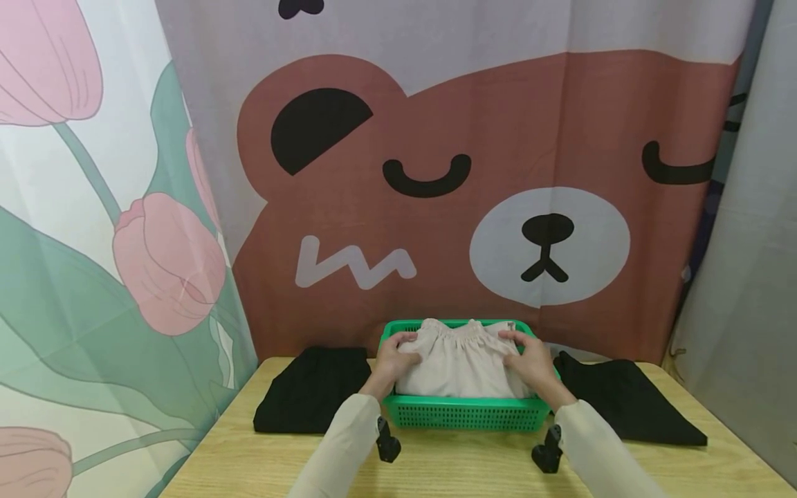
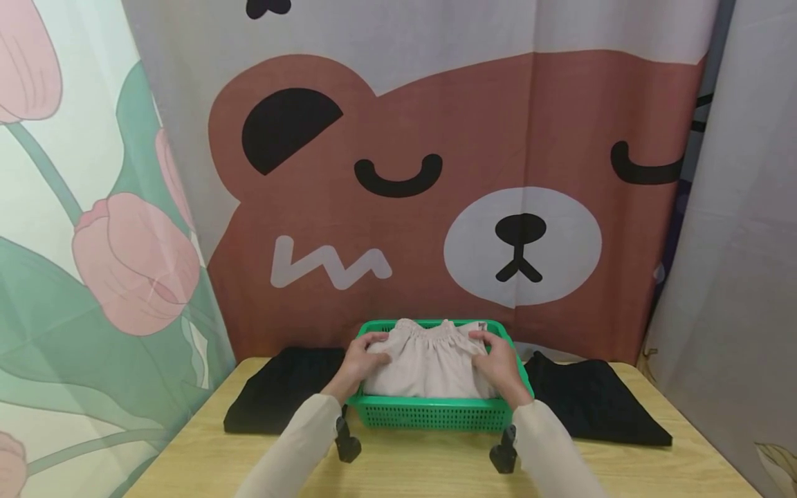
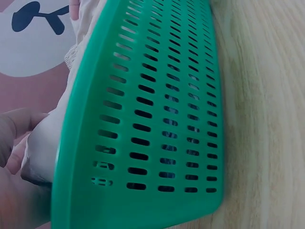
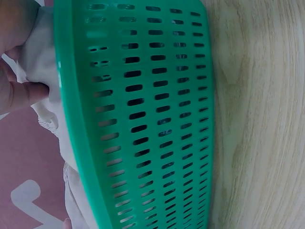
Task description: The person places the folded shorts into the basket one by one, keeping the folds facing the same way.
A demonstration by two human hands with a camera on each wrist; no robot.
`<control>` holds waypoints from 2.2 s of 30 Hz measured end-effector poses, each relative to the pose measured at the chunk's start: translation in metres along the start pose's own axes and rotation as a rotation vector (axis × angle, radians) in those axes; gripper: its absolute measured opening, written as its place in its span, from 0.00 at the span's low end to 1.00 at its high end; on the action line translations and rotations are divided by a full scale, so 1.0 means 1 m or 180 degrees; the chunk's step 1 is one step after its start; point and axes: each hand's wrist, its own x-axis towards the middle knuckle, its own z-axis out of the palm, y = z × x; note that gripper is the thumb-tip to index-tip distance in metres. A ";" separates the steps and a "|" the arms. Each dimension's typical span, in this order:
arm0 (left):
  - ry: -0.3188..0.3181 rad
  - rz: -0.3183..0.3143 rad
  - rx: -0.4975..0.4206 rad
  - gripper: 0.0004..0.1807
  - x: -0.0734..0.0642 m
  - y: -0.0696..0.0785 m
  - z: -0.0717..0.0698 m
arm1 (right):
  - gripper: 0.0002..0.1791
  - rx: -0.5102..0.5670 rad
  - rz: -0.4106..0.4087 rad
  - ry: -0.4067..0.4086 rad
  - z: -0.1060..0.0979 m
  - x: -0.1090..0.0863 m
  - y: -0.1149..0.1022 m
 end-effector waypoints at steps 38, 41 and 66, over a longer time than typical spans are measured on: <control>-0.0149 0.0094 0.0879 0.18 -0.004 -0.009 0.001 | 0.23 -0.0693 -0.0345 -0.0233 -0.001 -0.009 0.019; -0.0182 0.0149 0.0985 0.17 -0.006 -0.008 0.001 | 0.23 -0.0750 -0.0366 -0.0241 -0.001 -0.009 0.021; -0.0724 0.0446 0.2025 0.03 -0.009 -0.007 0.004 | 0.20 -0.0986 -0.0386 -0.0344 -0.003 -0.012 0.018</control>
